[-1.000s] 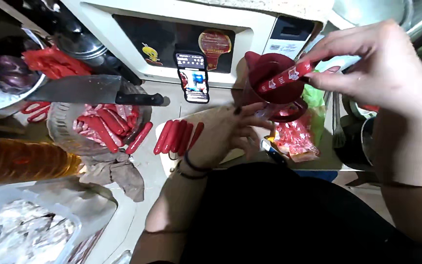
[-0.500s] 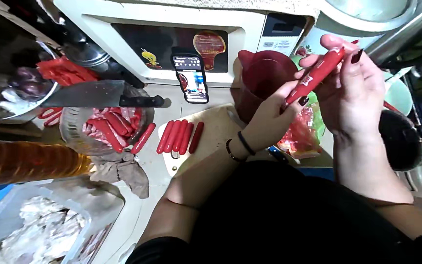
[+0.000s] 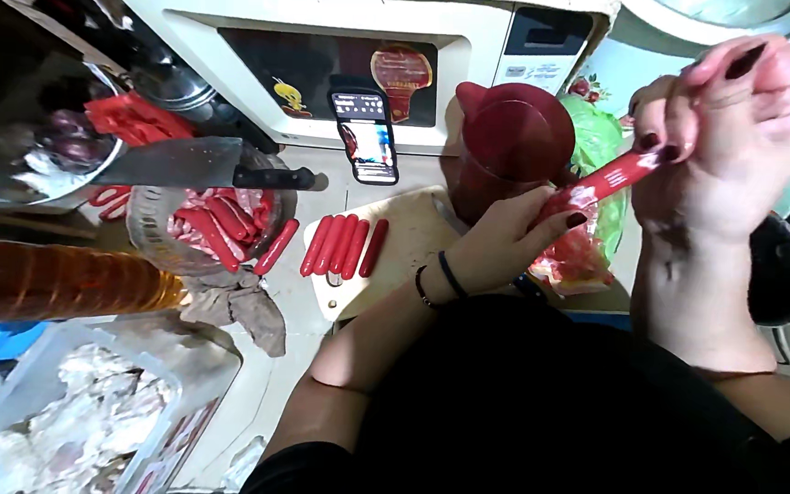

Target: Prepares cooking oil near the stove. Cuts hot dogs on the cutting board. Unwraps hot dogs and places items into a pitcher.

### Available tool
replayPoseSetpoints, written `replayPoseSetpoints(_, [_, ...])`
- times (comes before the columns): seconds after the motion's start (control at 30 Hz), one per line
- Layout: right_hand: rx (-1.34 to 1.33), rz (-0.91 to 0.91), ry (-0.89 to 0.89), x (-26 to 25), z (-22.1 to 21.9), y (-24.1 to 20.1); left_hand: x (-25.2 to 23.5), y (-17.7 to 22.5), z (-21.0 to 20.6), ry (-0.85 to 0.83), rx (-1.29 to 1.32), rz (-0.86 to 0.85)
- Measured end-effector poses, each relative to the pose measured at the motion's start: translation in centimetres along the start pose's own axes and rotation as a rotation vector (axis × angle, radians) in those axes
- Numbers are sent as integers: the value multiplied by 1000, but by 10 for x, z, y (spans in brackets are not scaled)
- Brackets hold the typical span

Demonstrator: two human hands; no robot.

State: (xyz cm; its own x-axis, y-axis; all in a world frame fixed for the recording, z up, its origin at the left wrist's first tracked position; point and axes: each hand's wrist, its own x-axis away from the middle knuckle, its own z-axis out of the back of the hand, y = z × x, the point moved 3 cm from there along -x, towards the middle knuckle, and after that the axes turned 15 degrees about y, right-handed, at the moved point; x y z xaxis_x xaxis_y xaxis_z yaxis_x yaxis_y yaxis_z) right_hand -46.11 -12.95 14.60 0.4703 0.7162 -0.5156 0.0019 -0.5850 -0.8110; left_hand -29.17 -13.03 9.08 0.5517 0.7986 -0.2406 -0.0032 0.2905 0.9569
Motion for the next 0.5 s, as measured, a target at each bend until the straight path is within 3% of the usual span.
replayPoseSetpoints(0.17, [-84,-208,71,-21,30,-7,20,-2,25,16,-119,6])
replayPoseSetpoints(0.27, [197,-226,-30,-19,54,4,56,-22,69,215,-235,102])
replayPoseSetpoints(0.4, [646,-441,-157,30,85,36,112,-66,130,611,-767,340])
replayPoseSetpoints(0.5, [876,-509,-149,59,102,70,141,-102,153,746,-1009,517])
